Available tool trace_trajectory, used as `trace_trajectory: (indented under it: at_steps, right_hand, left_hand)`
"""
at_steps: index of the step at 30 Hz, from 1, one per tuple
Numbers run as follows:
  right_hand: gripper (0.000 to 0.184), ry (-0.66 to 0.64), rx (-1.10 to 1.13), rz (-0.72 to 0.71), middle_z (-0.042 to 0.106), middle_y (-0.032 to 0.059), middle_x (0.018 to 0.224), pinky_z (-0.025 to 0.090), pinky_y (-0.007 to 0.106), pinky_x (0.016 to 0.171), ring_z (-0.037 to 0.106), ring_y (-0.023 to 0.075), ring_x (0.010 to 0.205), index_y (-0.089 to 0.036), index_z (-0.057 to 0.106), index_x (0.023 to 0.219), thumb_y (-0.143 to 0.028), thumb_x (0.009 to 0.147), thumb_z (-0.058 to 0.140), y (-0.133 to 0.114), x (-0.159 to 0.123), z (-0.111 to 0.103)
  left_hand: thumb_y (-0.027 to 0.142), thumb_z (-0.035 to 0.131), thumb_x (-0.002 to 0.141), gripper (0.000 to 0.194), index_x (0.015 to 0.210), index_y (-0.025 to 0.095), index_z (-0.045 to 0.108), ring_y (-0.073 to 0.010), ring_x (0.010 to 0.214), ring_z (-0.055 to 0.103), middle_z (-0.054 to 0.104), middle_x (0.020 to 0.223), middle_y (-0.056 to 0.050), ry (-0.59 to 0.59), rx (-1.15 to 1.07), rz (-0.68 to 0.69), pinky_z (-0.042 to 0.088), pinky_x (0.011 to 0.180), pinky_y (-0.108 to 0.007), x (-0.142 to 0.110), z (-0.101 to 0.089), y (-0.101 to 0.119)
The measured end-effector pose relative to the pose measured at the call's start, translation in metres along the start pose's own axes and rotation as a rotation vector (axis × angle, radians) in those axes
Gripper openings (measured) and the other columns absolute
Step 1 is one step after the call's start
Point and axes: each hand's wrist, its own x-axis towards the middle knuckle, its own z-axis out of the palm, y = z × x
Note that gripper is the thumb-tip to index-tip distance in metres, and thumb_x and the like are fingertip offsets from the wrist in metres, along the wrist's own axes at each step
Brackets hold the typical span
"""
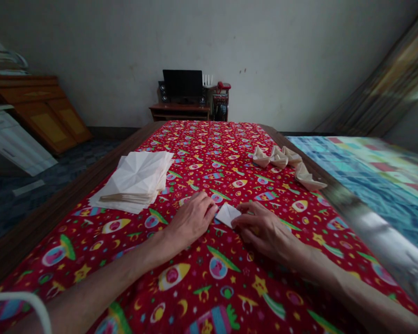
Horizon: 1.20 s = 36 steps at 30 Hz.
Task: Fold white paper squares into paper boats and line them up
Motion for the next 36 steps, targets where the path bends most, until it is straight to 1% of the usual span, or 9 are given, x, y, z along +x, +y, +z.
trace_trajectory:
  at_steps: [5, 10, 13, 16, 22, 27, 30, 32, 36]
  right_hand:
    - [0.007, 0.077, 0.07, 0.176, 0.059, 0.0018, 0.078, 0.043, 0.025, 0.064, 0.054, 0.0132, 0.071, -0.019, 0.057, 0.078, -0.024, 0.083, 0.056, 0.0, 0.016, 0.008]
    - [0.016, 0.131, 0.321, 0.388, 0.061, -0.0016, 0.07, 0.041, 0.023, 0.056, 0.054, 0.0123, 0.061, -0.018, 0.058, 0.091, -0.028, 0.078, 0.059, 0.008, 0.029, 0.013]
    - [0.018, 0.098, 0.473, 0.373, 0.063, -0.0001, 0.071, 0.042, 0.023, 0.057, 0.057, 0.0131, 0.064, -0.017, 0.063, 0.086, -0.033, 0.081, 0.056, 0.008, 0.036, 0.011]
    - [0.027, 0.092, 0.549, 0.36, 0.064, 0.0007, 0.07, 0.041, 0.022, 0.055, 0.057, 0.0131, 0.064, -0.017, 0.065, 0.077, -0.04, 0.082, 0.053, 0.006, 0.041, 0.012]
    - [0.031, 0.123, 0.593, 0.373, 0.06, -0.0001, 0.064, 0.039, 0.02, 0.049, 0.053, 0.0112, 0.056, -0.016, 0.064, 0.076, -0.046, 0.08, 0.056, 0.004, 0.049, 0.016]
    - [0.026, 0.131, 0.629, 0.359, 0.058, -0.0002, 0.063, 0.038, 0.02, 0.048, 0.05, 0.0106, 0.056, -0.016, 0.062, 0.075, -0.041, 0.08, 0.055, 0.007, 0.051, 0.015]
    - [0.027, 0.172, 0.625, 0.398, 0.058, -0.0004, 0.063, 0.037, 0.02, 0.048, 0.049, 0.0105, 0.056, -0.016, 0.062, 0.074, -0.041, 0.08, 0.054, 0.013, 0.052, 0.018]
    - [0.027, 0.2, 0.587, 0.437, 0.058, -0.0004, 0.062, 0.038, 0.02, 0.049, 0.05, 0.0109, 0.056, -0.016, 0.062, 0.073, -0.041, 0.079, 0.054, 0.016, 0.052, 0.02]
    - [0.025, 0.179, 0.425, 0.48, 0.06, -0.0003, 0.062, 0.038, 0.021, 0.05, 0.053, 0.0122, 0.057, -0.017, 0.063, 0.071, -0.037, 0.081, 0.053, 0.014, 0.051, 0.02]
  left_hand:
    - [0.03, 0.049, 0.089, 0.018, 0.079, 0.017, 0.057, -0.0189, 0.081, 0.055, 0.057, 0.082, -0.004, -0.074, -0.007, -0.023, 0.046, 0.075, -0.031, 0.012, 0.007, 0.008]
    - [0.022, 0.059, 0.08, 0.007, 0.075, 0.016, 0.058, -0.0152, 0.071, 0.057, 0.061, 0.076, -0.001, -0.105, -0.267, -0.127, 0.044, 0.065, -0.025, 0.021, 0.006, 0.01]
    - [0.019, 0.058, 0.079, 0.005, 0.076, 0.016, 0.06, -0.0127, 0.066, 0.057, 0.063, 0.071, 0.001, -0.095, -0.441, -0.174, 0.042, 0.061, -0.022, 0.023, 0.004, 0.006]
    - [0.021, 0.056, 0.082, 0.009, 0.081, 0.016, 0.062, -0.0115, 0.066, 0.058, 0.065, 0.073, 0.002, -0.07, -0.541, -0.143, 0.043, 0.061, -0.02, 0.021, 0.004, 0.002]
    - [0.025, 0.057, 0.083, 0.012, 0.081, 0.015, 0.064, -0.0118, 0.067, 0.06, 0.066, 0.072, 0.001, -0.035, -0.543, -0.173, 0.044, 0.061, -0.02, 0.019, 0.001, 0.003]
    - [0.027, 0.055, 0.085, 0.014, 0.086, 0.016, 0.064, -0.0126, 0.066, 0.061, 0.066, 0.073, 0.001, -0.087, -0.591, -0.198, 0.047, 0.062, -0.021, 0.02, 0.002, 0.002]
    - [0.025, 0.057, 0.083, 0.02, 0.102, 0.017, 0.059, -0.0147, 0.075, 0.061, 0.065, 0.084, -0.002, -0.031, -0.526, -0.141, 0.05, 0.069, -0.026, 0.017, 0.004, -0.003]
    - [0.023, 0.063, 0.079, 0.032, 0.11, 0.019, 0.055, -0.0179, 0.09, 0.06, 0.061, 0.099, -0.005, 0.021, -0.424, -0.034, 0.05, 0.08, -0.031, 0.014, 0.004, -0.006]
    - [0.025, 0.071, 0.075, 0.034, 0.104, 0.02, 0.056, -0.0211, 0.105, 0.052, 0.056, 0.108, -0.006, -0.043, -0.31, 0.215, 0.046, 0.091, -0.034, 0.01, 0.005, -0.009]
